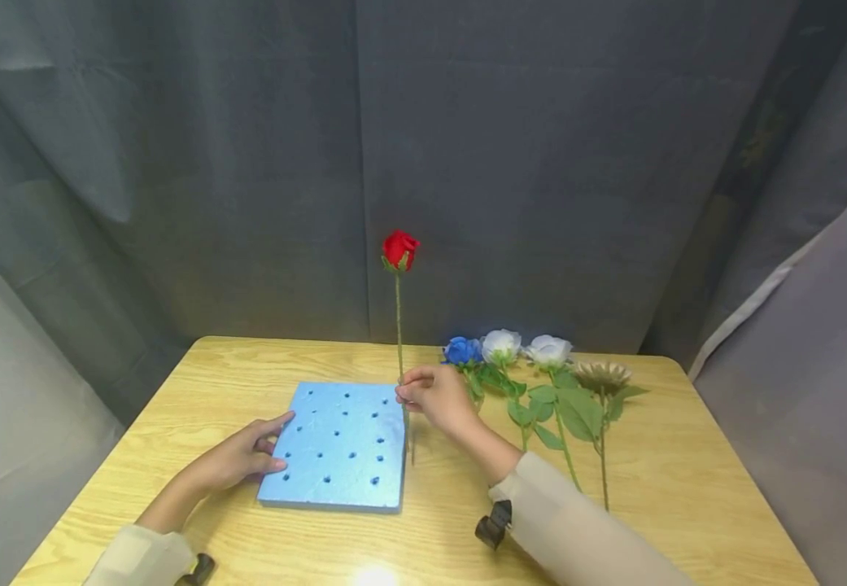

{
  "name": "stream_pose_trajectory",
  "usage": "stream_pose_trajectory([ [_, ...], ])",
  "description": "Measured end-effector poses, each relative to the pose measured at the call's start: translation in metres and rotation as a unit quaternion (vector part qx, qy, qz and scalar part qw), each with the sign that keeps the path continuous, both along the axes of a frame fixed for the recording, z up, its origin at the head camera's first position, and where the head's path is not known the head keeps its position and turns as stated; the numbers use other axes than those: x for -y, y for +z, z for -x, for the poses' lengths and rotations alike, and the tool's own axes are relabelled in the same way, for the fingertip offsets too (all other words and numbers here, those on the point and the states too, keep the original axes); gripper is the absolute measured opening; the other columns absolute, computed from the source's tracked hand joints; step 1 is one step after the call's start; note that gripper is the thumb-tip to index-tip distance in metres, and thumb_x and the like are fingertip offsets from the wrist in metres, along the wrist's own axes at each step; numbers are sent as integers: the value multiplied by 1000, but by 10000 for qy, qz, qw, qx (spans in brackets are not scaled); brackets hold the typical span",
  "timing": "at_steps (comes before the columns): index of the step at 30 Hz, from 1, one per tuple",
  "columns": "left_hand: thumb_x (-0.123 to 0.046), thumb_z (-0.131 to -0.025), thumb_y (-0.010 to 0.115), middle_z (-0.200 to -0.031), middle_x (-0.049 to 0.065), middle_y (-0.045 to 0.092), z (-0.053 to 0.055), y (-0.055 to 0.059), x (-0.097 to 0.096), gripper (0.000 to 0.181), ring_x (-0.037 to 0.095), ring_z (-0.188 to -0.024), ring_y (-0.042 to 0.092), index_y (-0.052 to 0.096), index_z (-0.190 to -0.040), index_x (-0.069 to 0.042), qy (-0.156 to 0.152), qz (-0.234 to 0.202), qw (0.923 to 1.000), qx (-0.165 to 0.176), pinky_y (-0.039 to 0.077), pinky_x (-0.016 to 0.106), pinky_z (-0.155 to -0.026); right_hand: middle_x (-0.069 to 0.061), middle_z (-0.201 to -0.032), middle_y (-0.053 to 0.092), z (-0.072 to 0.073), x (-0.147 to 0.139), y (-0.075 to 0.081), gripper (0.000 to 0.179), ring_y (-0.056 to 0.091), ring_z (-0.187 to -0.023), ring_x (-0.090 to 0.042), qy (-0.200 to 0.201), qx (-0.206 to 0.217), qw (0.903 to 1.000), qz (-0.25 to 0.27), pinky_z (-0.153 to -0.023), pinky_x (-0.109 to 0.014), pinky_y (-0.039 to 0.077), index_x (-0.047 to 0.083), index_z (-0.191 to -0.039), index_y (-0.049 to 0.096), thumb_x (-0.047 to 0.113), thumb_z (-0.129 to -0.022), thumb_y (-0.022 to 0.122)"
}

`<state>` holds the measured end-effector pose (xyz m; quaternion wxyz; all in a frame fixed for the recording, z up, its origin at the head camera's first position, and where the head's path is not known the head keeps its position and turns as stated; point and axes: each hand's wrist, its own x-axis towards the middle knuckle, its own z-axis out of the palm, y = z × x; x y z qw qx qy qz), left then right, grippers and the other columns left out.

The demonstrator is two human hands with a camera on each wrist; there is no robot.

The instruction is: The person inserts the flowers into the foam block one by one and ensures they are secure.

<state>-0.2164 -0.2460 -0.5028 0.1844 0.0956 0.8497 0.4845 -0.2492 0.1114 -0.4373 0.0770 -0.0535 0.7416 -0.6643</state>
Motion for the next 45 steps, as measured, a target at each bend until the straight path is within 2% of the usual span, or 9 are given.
stream_pose_trajectory([
  [7, -13, -94, 76, -131, 20, 48, 0, 1, -1, 80, 21, -90, 61, 35, -162, -12, 46, 69, 10000, 30, 58, 32, -72, -24, -99, 73, 10, 22, 5, 10, 75, -92, -31, -120, -167, 9997, 111, -83, -42, 62, -10, -102, 69, -5, -94, 71],
  [20, -12, -94, 76, -129, 21, 47, 0, 1, -1, 80, 22, -90, 62, 34, -162, -10, 29, -42, 10000, 61, 59, 33, -72, -17, -95, 74, 27, 69, 1, 6, 76, -89, -25, -207, -579, 9979, 186, -82, -41, 63, -6, -99, 71, -3, -94, 73],
  [30, -12, -95, 75, -131, 25, 44, 1, 0, 1, 81, 22, -90, 64, 31, -162, -7, -109, -177, 9997, 91, 60, 33, -72, -17, -95, 72, 33, 102, 0, 7, 75, -93, -31, -232, -697, 9964, 431, -81, -37, 63, -4, -99, 71, -3, -93, 74],
  [40, -11, -94, 76, -131, 26, 44, 0, 1, 0, 82, 22, -89, 65, 31, -162, -7, -94, -175, 9997, 123, 60, 33, -71, -14, -94, 72, 42, 128, -11, 7, 75, -90, -27, -274, -880, 9943, 542, -79, -32, 63, -3, -98, 71, -4, -92, 74],
  [45, -10, -95, 75, -130, 27, 44, 0, 1, 0, 82, 21, -88, 65, 29, -163, -5, -185, -217, 9995, 118, 59, 33, -70, -13, -93, 73, 44, 134, -15, 6, 75, -87, -24, -266, -891, 9944, 500, -77, -31, 63, -4, -97, 72, -4, -92, 74],
])
